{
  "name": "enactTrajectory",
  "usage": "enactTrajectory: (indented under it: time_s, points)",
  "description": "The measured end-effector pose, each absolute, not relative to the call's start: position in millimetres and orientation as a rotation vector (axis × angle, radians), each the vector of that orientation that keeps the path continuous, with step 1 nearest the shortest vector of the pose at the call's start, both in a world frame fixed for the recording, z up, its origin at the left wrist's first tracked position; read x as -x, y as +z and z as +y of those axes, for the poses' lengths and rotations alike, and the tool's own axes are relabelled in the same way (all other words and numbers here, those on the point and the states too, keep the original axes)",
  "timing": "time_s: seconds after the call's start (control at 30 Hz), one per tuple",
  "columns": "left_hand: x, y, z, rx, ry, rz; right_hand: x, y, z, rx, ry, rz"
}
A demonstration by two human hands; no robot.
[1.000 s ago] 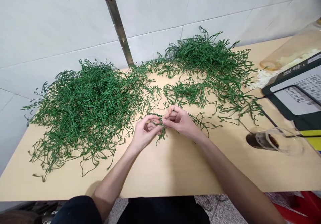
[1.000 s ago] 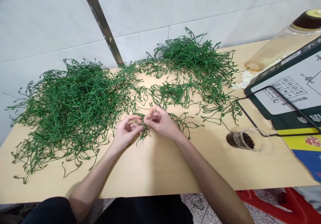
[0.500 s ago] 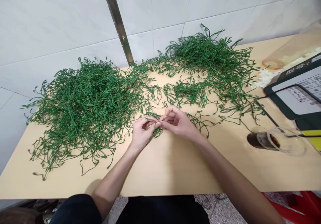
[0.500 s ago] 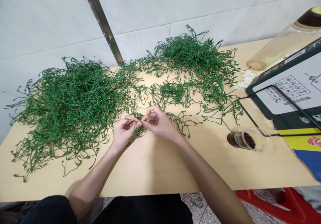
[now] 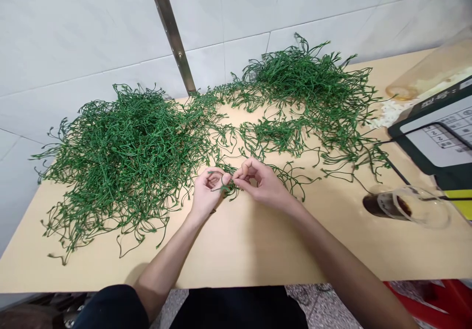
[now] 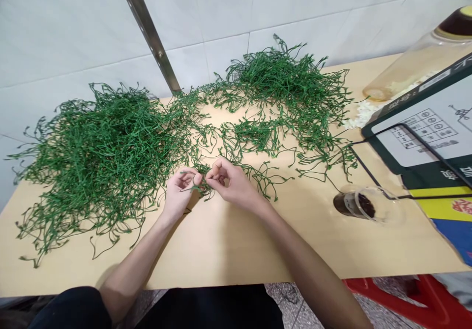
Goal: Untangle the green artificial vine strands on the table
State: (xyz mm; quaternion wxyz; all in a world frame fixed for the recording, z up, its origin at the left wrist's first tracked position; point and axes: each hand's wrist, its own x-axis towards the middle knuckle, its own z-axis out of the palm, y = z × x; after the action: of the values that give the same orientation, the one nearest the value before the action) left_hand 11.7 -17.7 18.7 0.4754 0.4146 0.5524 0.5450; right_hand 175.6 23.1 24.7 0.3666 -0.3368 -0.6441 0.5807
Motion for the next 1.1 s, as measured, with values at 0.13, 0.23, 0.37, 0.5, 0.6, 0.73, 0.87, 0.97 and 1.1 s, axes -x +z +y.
enactTrajectory:
  time_s: [0.13,0.23,0.37,0.5,0.6,0.73,0.87,0.97,1.1]
  points:
    - [-13,17,-16,-0.805,1.312,1.218,-176,26,23,0.846,1.469,-1.689]
    - [-12,21,-15,-0.698,1.309,1.145,-177,26,23,0.840,1.455,-1.711]
    - [-9,29,-14,-0.699,1.311,1.067,-177,23,25,0.843,1.449,-1.715]
    - [-8,29,-17,-0.882,1.345,1.158,-176,21,26,0.853,1.483,-1.678]
    - [-7,23,-19,-1.197,1.366,1.234,-176,22,26,0.846,1.504,-1.639]
    - [-3,18,-20,-1.803,1.283,1.344,-177,22,27,0.830,1.511,-1.602]
    - [0,15,-18,-2.159,1.288,1.466,-177,20,27,0.820,1.540,-1.572]
    - [1,13,-19,-2.286,1.281,1.615,-177,19,26,0.825,1.539,-1.569]
    - [-1,15,-20,-2.365,1.191,1.689,-176,17,26,0.875,1.444,-1.603]
